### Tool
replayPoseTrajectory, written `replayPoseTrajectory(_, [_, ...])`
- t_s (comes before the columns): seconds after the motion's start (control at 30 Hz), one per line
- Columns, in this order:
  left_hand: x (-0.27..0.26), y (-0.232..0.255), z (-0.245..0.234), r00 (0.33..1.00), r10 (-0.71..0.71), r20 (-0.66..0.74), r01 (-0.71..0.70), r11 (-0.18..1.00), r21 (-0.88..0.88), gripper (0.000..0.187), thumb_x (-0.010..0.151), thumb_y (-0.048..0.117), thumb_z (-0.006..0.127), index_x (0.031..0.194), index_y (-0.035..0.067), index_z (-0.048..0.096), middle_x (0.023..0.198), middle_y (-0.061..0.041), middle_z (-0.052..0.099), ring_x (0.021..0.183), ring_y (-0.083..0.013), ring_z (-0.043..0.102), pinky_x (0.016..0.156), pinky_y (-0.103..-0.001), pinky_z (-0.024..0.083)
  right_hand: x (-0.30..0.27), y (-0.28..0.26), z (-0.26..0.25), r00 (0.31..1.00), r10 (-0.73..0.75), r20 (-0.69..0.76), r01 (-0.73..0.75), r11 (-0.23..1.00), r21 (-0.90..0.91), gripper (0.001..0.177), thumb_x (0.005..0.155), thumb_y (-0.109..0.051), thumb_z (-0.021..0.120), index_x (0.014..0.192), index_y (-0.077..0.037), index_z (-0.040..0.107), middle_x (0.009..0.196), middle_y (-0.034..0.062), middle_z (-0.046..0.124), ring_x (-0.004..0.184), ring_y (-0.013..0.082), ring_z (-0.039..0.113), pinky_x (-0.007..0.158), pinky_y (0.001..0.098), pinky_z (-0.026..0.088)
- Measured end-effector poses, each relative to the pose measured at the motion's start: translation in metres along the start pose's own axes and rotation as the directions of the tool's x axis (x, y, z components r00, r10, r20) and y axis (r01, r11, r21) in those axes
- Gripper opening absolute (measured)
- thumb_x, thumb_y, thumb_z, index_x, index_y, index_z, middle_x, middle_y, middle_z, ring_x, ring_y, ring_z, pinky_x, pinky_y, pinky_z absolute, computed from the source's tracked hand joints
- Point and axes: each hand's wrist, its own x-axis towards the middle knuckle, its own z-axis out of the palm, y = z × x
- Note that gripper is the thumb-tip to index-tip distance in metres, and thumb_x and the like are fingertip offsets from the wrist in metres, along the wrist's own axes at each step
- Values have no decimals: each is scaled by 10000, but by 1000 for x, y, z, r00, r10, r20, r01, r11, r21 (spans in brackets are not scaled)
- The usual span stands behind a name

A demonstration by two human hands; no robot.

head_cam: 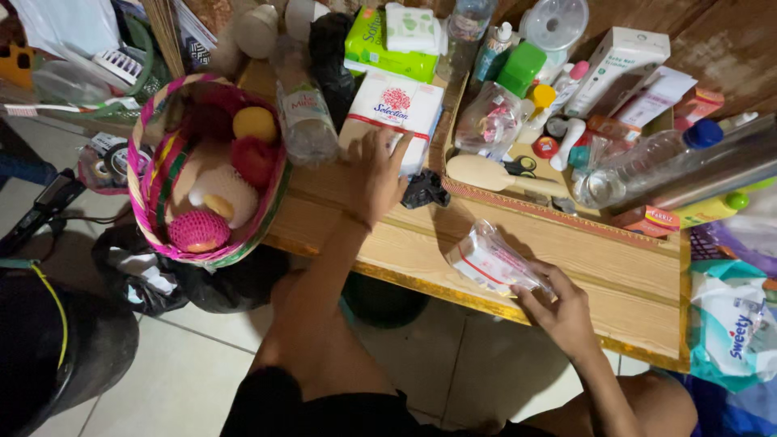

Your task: The person sorts through various healthcare and personal care items on a shelf, handles bottles and packages, and then folds a piece of pink patterned fabric on the floor before placing it onto a stack on a bed.

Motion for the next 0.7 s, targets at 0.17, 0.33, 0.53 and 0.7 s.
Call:
replayPoseTrajectory(0.17, [-39, 34, -3, 971, -77, 228, 134, 960, -246, 475, 841, 289, 809, 1237, 94, 633, 1181, -180, 575, 1120, -365, 522, 921, -518, 417, 3, 2, 5, 984, 176, 3, -175, 980, -90, 499, 831, -245, 821, 1245, -45, 626, 1014, 165, 762, 795, 222, 736, 698, 350, 574])
replayPoseTrajectory(0.33, [-50, 36, 6, 952, -169, 253, 246, 917, -313, 399, 842, 179, 768, 1219, 111, 657, 1113, -161, 602, 1085, -387, 572, 926, -503, 477, 6, 10, 6, 961, 275, -22, -276, 959, -69, 446, 853, -222, 804, 1234, -56, 642, 986, 142, 762, 679, 207, 681, 599, 335, 542])
replayPoseTrajectory(0.53, [-78, 8, -23, 937, -251, 243, 317, 904, -287, 404, 804, 107, 752, 1196, 127, 660, 1076, -164, 622, 1018, -391, 609, 859, -489, 505, 43, 7, 10, 998, -35, -60, 54, 941, 334, 406, 945, -71, 726, 1278, -17, 501, 1136, 115, 669, 996, 137, 690, 842, 288, 584])
replayPoseTrajectory(0.7, [-110, -11, -66, 921, -302, 244, 373, 865, -336, 387, 830, 117, 764, 1198, 112, 645, 1008, -164, 629, 956, -398, 611, 807, -495, 503, 158, -33, 31, 997, -75, -29, 80, 882, 464, 450, 961, 33, 665, 1318, -56, 407, 1174, 90, 610, 947, 139, 664, 773, 283, 573])
